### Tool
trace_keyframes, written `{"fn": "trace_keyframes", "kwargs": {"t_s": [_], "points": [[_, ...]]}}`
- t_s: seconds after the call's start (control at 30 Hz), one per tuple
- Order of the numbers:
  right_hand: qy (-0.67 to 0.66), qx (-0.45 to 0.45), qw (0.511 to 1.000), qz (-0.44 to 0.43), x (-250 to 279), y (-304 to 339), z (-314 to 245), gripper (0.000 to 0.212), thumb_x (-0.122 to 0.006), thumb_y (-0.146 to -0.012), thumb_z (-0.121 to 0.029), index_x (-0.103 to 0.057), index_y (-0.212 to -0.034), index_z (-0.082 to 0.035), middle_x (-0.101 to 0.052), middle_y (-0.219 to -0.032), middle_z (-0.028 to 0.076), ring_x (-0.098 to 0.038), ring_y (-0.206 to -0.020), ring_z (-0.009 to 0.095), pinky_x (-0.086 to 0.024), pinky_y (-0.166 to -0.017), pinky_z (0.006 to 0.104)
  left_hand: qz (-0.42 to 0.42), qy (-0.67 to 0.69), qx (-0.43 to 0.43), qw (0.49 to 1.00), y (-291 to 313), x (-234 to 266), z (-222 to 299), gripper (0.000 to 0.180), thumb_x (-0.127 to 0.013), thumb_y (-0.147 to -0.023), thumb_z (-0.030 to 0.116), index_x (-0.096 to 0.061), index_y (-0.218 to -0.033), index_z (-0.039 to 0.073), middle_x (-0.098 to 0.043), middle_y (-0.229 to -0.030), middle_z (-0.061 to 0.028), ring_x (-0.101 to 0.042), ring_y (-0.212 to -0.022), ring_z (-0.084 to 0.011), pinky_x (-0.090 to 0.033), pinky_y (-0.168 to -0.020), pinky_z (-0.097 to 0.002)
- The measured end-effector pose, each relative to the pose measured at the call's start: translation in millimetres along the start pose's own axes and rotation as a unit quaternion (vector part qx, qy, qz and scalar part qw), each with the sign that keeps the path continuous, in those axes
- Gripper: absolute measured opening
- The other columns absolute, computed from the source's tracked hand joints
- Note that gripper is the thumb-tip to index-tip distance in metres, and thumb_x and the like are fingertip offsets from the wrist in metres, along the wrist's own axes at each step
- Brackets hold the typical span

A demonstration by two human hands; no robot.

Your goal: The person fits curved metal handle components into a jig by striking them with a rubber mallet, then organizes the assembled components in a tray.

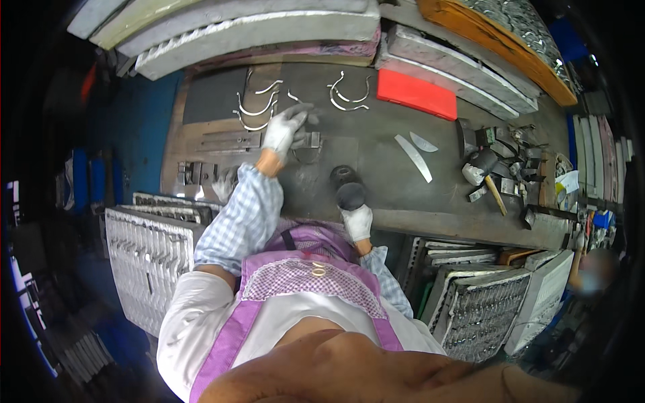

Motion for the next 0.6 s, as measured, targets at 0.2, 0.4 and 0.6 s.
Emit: {"fn": "trace_keyframes", "kwargs": {"t_s": [0.2, 0.4, 0.6], "points": [[-0.002, 0.008, 1.0, -0.01, -9, -8, 10, 0.031, -0.079, -0.073, -0.027, -0.063, -0.066, -0.002, -0.062, -0.058, 0.013, -0.06, -0.05, 0.028, -0.047, -0.053, 0.0392, 0.162, -0.057, -0.062, 0.983, 32, 89, -98, 0.025, -0.061, -0.092, 0.017, -0.063, -0.115, 0.007, -0.065, -0.09, -0.0059, -0.052, -0.056, -0.0103, -0.042, -0.05, -0.024], [0.002, -0.017, 0.999, -0.03, -4, -7, 7, 0.034, -0.08, -0.074, -0.029, -0.068, -0.083, 0.002, -0.07, -0.077, 0.014, -0.065, -0.066, 0.028, -0.05, -0.066, 0.0377, 0.071, -0.669, -0.235, 0.701, 93, 61, -61, 0.032, -0.069, -0.078, 0.019, -0.065, -0.109, 0.011, -0.064, -0.101, -0.0135, -0.062, -0.082, -0.0307, -0.049, -0.075, -0.0426], [-0.016, -0.066, 0.996, -0.059, 8, 1, -22, 0.044, -0.081, -0.073, -0.03, -0.067, -0.097, 0.003, -0.07, -0.094, 0.017, -0.067, -0.083, 0.03, -0.05, -0.076, 0.0378, -0.13, -0.692, -0.239, 0.668, 73, 63, -106, 0.027, -0.063, -0.077, 0.019, -0.065, -0.102, 0.011, -0.063, -0.087, -0.0142, -0.066, -0.072, -0.0301, -0.053, -0.062, -0.0416]]}}
Point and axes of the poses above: each hand's wrist, its own y-axis away from the middle knuckle, its own x-axis out of the back of the hand, z = x × y, the point moved 5 cm from there along -y, towards the middle knuckle
